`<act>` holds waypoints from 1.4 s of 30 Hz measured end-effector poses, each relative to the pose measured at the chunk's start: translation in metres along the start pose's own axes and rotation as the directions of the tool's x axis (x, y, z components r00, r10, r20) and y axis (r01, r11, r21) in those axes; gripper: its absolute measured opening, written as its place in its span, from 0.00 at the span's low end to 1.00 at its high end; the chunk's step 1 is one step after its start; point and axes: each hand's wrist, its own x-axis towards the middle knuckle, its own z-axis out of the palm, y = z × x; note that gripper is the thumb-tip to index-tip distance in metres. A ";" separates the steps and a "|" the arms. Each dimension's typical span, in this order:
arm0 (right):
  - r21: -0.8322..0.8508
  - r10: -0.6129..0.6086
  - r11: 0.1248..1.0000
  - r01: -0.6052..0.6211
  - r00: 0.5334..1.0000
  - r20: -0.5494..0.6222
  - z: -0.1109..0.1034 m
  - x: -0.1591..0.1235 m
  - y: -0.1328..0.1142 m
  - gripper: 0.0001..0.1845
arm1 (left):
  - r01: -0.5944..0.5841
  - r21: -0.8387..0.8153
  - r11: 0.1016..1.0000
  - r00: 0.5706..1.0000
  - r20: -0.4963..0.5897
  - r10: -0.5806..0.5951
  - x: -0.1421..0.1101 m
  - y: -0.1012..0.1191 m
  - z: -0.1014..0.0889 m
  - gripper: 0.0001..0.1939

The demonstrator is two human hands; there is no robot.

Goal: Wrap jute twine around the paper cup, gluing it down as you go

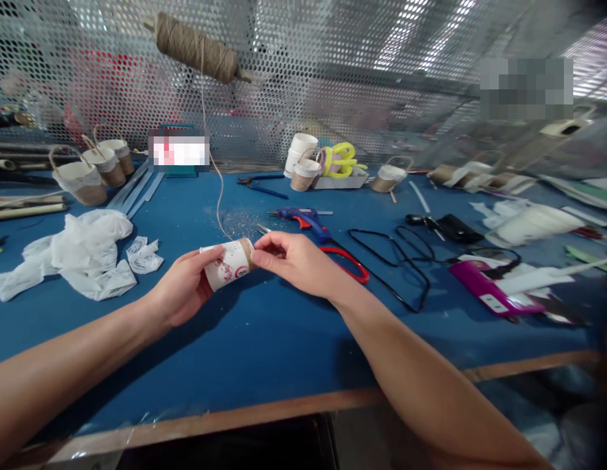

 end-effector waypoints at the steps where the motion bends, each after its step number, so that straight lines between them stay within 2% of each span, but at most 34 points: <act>1: -0.004 -0.016 1.000 0.016 0.999 0.032 0.001 -0.001 -0.002 0.15 | -0.003 -0.004 1.000 1.000 -0.001 0.003 0.000 0.000 0.000 0.10; 10: 0.001 -0.010 1.000 0.010 1.000 0.019 0.006 -0.003 -0.005 0.10 | -0.094 0.018 0.995 0.996 0.008 0.094 -0.003 -0.003 0.001 0.06; 19: 0.011 -0.004 1.000 0.003 0.998 0.055 0.004 -0.001 -0.002 0.12 | -0.261 0.114 0.958 0.963 0.103 0.250 0.002 -0.010 -0.008 0.12; 23: 0.134 0.002 0.991 -0.012 0.997 0.075 0.003 0.000 0.001 0.15 | -0.290 0.109 0.951 0.953 0.121 0.277 0.006 -0.010 -0.012 0.12; 26: 0.248 0.024 0.968 -0.039 0.998 0.061 0.004 0.001 0.003 0.17 | -0.302 0.130 0.944 0.945 0.174 0.278 0.008 -0.010 -0.013 0.11; 30: 0.241 0.021 0.970 -0.029 0.999 0.034 0.004 0.001 0.002 0.16 | -0.328 0.180 0.927 0.922 0.276 0.272 0.005 -0.006 -0.013 0.10; 32: 0.203 0.005 0.979 -0.010 1.000 0.026 0.004 -0.001 -0.001 0.14 | -0.265 0.156 0.952 0.936 0.279 0.215 0.004 -0.002 -0.011 0.11; 34: 0.162 -0.013 0.987 0.007 0.999 0.038 0.004 -0.003 -0.005 0.12 | -0.113 0.126 0.985 0.960 0.270 0.076 0.004 0.001 -0.010 0.13; 35: 0.130 -0.027 0.991 0.020 0.999 0.047 0.003 -0.004 -0.006 0.11 | -0.075 0.118 0.990 0.964 0.263 0.041 0.004 0.002 -0.009 0.13; 37: 0.054 -0.057 0.997 0.056 0.998 0.029 0.002 -0.005 -0.006 0.11 | -0.083 0.133 0.988 0.970 0.237 0.049 0.004 0.003 -0.009 0.12; 39: -0.010 -0.080 0.997 0.080 0.996 -0.041 0.000 -0.004 -0.003 0.12 | -0.124 0.174 0.977 0.971 0.225 0.083 0.003 0.000 -0.011 0.10; 42: -0.023 -0.097 0.995 0.095 0.989 -0.107 -0.002 -0.001 0.000 0.13 | -0.189 0.289 0.939 0.958 0.266 0.111 0.003 -0.005 -0.014 0.08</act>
